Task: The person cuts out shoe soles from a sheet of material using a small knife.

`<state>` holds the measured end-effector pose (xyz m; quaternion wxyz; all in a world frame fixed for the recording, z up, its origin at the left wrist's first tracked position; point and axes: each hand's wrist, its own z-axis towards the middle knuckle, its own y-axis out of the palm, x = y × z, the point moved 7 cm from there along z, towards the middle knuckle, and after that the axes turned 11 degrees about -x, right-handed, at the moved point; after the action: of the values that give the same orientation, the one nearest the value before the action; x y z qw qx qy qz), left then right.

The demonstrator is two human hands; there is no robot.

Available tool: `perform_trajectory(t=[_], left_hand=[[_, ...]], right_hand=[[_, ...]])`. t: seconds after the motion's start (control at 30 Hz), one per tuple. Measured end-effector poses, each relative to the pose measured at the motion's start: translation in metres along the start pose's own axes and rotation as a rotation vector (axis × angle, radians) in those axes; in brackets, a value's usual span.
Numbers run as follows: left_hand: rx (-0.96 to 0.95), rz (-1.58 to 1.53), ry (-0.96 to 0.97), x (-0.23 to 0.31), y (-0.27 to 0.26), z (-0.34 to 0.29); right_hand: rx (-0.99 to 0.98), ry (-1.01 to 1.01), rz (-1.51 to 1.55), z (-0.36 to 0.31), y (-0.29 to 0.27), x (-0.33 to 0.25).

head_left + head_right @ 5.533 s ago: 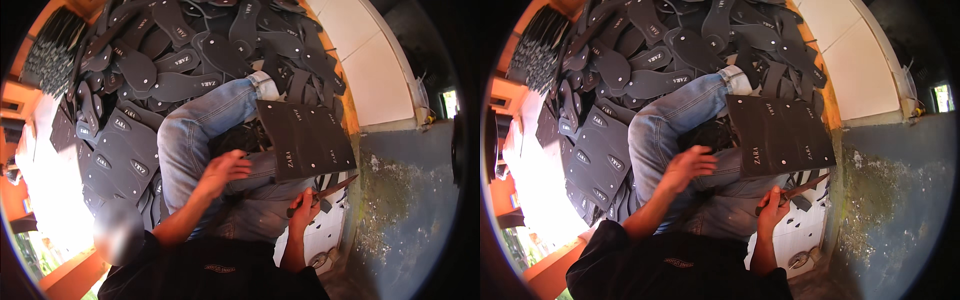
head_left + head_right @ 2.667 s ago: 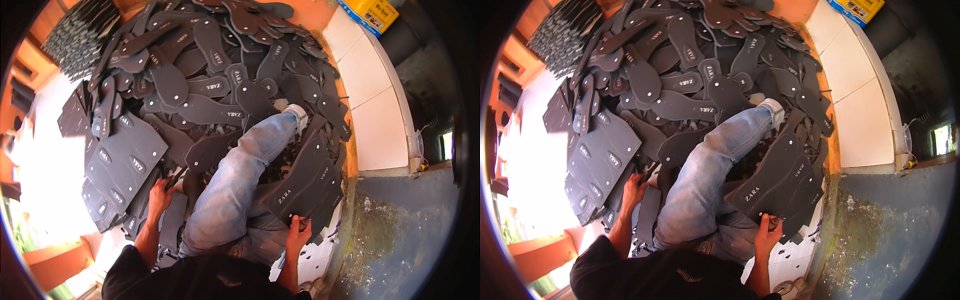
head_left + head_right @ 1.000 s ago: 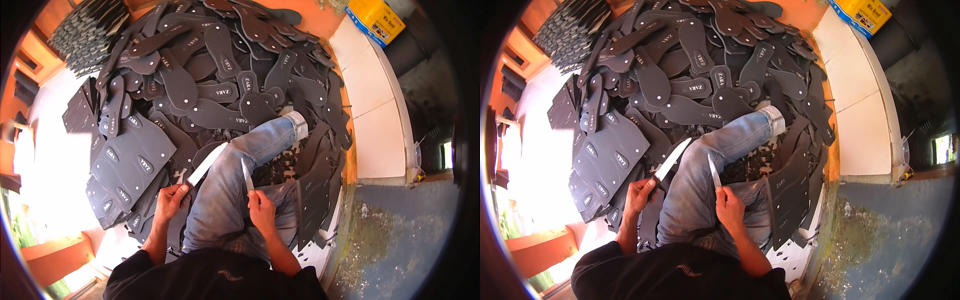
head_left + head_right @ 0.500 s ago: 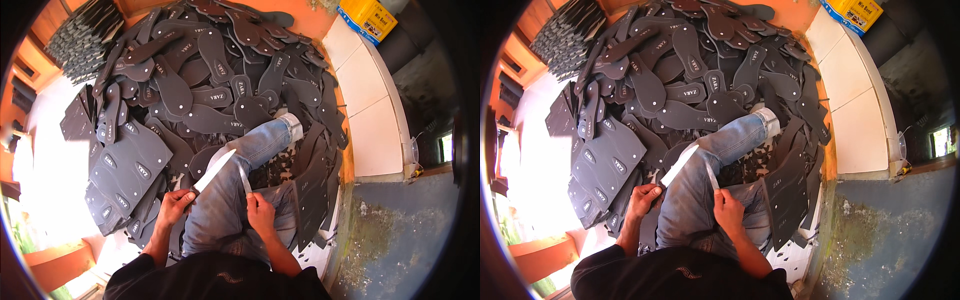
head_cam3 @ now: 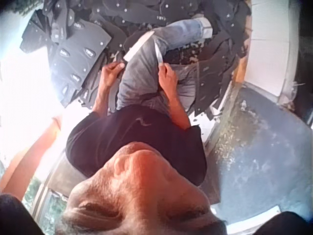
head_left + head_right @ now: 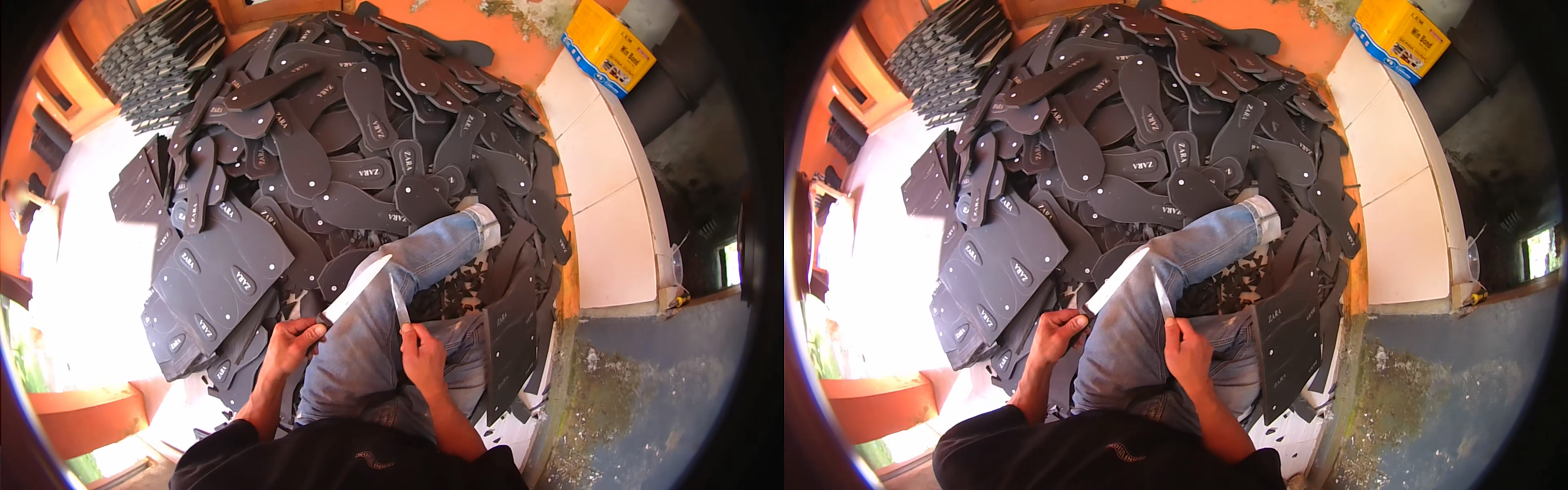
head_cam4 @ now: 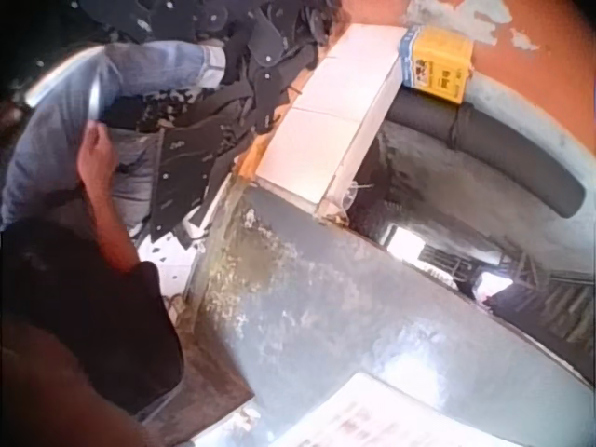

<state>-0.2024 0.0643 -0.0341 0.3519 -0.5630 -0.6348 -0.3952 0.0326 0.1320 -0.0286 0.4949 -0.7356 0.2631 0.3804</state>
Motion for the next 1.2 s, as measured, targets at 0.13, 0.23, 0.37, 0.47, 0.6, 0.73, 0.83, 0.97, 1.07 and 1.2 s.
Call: perform_trajectory(t=[0.13, 0.23, 0.37, 0.47, 0.6, 0.73, 0.83, 0.97, 1.07, 1.2], left_hand=[[0.179, 0.541, 0.486, 0.039, 0.040, -0.004], [0.320, 0.529, 0.100, 0.018, -0.022, -0.005], [-0.219, -0.045, -0.045, -0.004, 0.045, 0.007], [-0.050, 0.023, -0.018, -0.003, -0.001, -0.005], [0.128, 0.496, 0.480, 0.033, 0.046, -0.008], [0.276, 0.428, 0.138, -0.005, -0.017, 0.001], [-0.164, -0.075, 0.063, -0.006, 0.038, -0.005], [0.066, 0.082, 0.062, 0.019, 0.007, -0.014], [0.185, 0.514, 0.440, 0.045, 0.040, -0.012], [0.370, 0.502, 0.058, 0.026, -0.017, -0.021]], right_hand=[[-0.361, 0.117, 0.766, -0.011, 0.028, -0.027], [-0.222, 0.229, 0.878, -0.015, 0.006, 0.006], [0.106, -0.417, -0.120, -0.013, -0.011, -0.064], [0.107, -0.006, -0.223, -0.007, -0.016, -0.010], [-0.300, 0.093, 0.684, -0.014, 0.022, -0.023], [-0.220, 0.163, 0.812, -0.012, 0.003, 0.008], [0.108, -0.432, -0.036, -0.021, -0.009, -0.068], [0.095, 0.083, -0.004, -0.009, -0.019, -0.002], [-0.276, 0.073, 0.723, -0.011, 0.017, -0.035], [-0.216, 0.256, 0.908, -0.022, -0.002, -0.010]])
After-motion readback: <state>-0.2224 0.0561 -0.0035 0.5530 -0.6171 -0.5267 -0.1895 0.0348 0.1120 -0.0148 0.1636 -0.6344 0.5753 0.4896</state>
